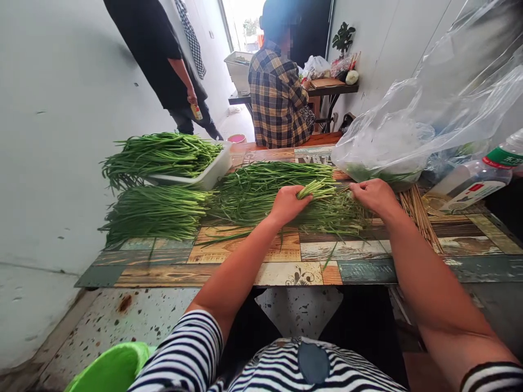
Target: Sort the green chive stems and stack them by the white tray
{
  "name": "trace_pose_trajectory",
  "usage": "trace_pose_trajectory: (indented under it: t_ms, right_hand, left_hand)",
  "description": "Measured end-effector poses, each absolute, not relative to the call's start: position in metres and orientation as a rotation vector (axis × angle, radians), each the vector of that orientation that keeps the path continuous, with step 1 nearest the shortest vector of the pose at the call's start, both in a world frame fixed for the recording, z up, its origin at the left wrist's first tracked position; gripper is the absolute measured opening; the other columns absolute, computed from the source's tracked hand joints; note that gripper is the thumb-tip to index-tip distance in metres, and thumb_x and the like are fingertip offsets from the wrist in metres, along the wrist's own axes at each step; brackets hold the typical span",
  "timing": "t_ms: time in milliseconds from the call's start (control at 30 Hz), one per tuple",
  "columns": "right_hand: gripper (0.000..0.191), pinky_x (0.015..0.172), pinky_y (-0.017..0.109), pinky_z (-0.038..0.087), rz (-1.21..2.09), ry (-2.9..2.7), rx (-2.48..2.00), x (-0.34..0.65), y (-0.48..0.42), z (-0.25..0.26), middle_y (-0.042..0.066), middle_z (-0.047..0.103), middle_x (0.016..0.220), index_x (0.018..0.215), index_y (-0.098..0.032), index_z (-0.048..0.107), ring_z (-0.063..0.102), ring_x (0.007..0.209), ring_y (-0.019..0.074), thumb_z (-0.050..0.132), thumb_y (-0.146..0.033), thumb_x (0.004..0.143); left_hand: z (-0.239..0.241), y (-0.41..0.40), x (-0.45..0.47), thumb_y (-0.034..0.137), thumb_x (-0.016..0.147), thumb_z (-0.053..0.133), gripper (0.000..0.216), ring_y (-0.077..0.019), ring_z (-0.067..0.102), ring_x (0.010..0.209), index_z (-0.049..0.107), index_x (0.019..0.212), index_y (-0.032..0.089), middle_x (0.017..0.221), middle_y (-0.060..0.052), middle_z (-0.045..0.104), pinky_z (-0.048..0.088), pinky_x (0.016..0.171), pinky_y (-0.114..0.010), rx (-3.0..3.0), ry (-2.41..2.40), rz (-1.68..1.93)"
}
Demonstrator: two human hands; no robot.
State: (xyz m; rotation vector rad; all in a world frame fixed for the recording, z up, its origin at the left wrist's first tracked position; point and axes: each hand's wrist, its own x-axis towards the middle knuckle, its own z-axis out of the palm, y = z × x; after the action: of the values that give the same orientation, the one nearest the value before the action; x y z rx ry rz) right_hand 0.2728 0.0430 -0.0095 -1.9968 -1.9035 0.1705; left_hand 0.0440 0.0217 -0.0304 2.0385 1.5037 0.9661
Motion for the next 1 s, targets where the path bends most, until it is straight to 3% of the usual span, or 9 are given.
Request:
trace_pose_trajectory:
  t_ms: [67,200,267,400,567,667,800,900,1000]
  right_hand:
    - [0.043,0.053,0.028,0.033,0.168,-1.908,-1.841,0.266,0.037,-0.006,0.01,0.066,0.061,0.063,-0.018,0.071,0.057,0.06,0.0199,0.047,-0.048,0.081]
    - [0.033,0.06,0.027,0.042,0.328,-1.954,-1.313,0.249,0.03,-0.012,0.007,0.07,0.078,0.077,-0.018,0.073,0.058,0.065,0.0165,0.057,-0.047,0.077]
    - [0.033,0.061,0.027,0.043,0.466,-1.908,-1.212,0.249,0.034,-0.019,0.005,0.069,0.074,0.075,-0.017,0.072,0.058,0.065,0.0156,0.059,-0.047,0.076]
    - [0.038,0.047,0.025,0.037,0.647,-1.518,-1.348,0.258,0.044,-0.023,0.002,0.061,0.06,0.076,-0.015,0.071,0.049,0.05,0.0116,0.057,-0.051,0.078]
    - [0.026,0.042,0.024,0.036,0.997,-1.615,-1.359,0.247,0.039,-0.024,0.0,0.058,0.055,0.072,-0.015,0.069,0.046,0.045,0.01,0.069,-0.04,0.067]
    - [0.027,0.044,0.023,0.039,0.978,-1.639,-1.287,0.244,0.041,-0.034,0.0,0.058,0.055,0.073,-0.014,0.068,0.049,0.046,0.0102,0.068,-0.041,0.069]
    - [0.03,0.047,0.023,0.04,0.738,-1.601,-1.229,0.255,0.05,-0.042,0.0,0.061,0.06,0.081,-0.014,0.071,0.05,0.051,0.0105,0.067,-0.043,0.072]
    - [0.028,0.045,0.023,0.038,0.672,-1.547,-1.217,0.258,0.05,-0.036,0.0,0.06,0.058,0.078,-0.015,0.07,0.047,0.049,0.0094,0.068,-0.042,0.071]
    - [0.027,0.046,0.023,0.038,0.806,-1.567,-1.111,0.253,0.044,-0.028,-0.002,0.058,0.056,0.077,-0.016,0.07,0.047,0.048,0.009,0.07,-0.042,0.07]
  left_hand:
    - [-0.03,0.021,0.044,0.028,0.08,0.062,0.016,-0.0109,0.05,0.063,0.07,0.074,0.015,0.065,0.002,0.061,0.033,0.06,-0.022,2.035,1.506,0.973]
    - [-0.029,0.02,0.045,0.027,0.08,0.061,0.017,-0.0105,0.049,0.062,0.069,0.072,0.015,0.063,0.002,0.06,0.032,0.06,-0.021,2.045,1.468,0.944]
    - [-0.03,0.021,0.044,0.028,0.08,0.061,0.018,-0.0106,0.05,0.063,0.07,0.074,0.014,0.064,0.002,0.061,0.033,0.06,-0.021,2.046,1.425,0.929]
    - [-0.034,0.025,0.042,0.03,0.08,0.061,0.019,-0.0113,0.054,0.065,0.071,0.078,0.014,0.067,0.002,0.064,0.036,0.061,-0.021,1.995,1.385,0.985]
    - [-0.032,0.022,0.044,0.033,0.079,0.063,0.02,-0.011,0.054,0.066,0.072,0.082,0.015,0.069,0.002,0.065,0.037,0.062,-0.021,2.017,1.384,1.01]
    - [-0.027,0.017,0.046,0.037,0.079,0.065,0.023,-0.0112,0.053,0.065,0.072,0.081,0.016,0.068,0.003,0.064,0.036,0.061,-0.021,2.036,1.399,1.011]
    - [-0.022,0.015,0.043,0.031,0.085,0.057,0.022,-0.0137,0.057,0.07,0.071,0.077,0.016,0.072,0.0,0.066,0.04,0.067,-0.023,2.025,1.554,1.11]
    - [-0.023,0.017,0.041,0.026,0.085,0.057,0.017,-0.0173,0.06,0.086,0.069,0.08,0.016,0.09,-0.005,0.069,0.044,0.079,-0.026,2.123,1.62,1.206]
    - [-0.031,0.021,0.042,0.024,0.085,0.057,0.013,-0.0201,0.058,0.101,0.069,0.086,0.018,0.108,-0.007,0.068,0.043,0.092,-0.031,2.307,1.561,1.187]
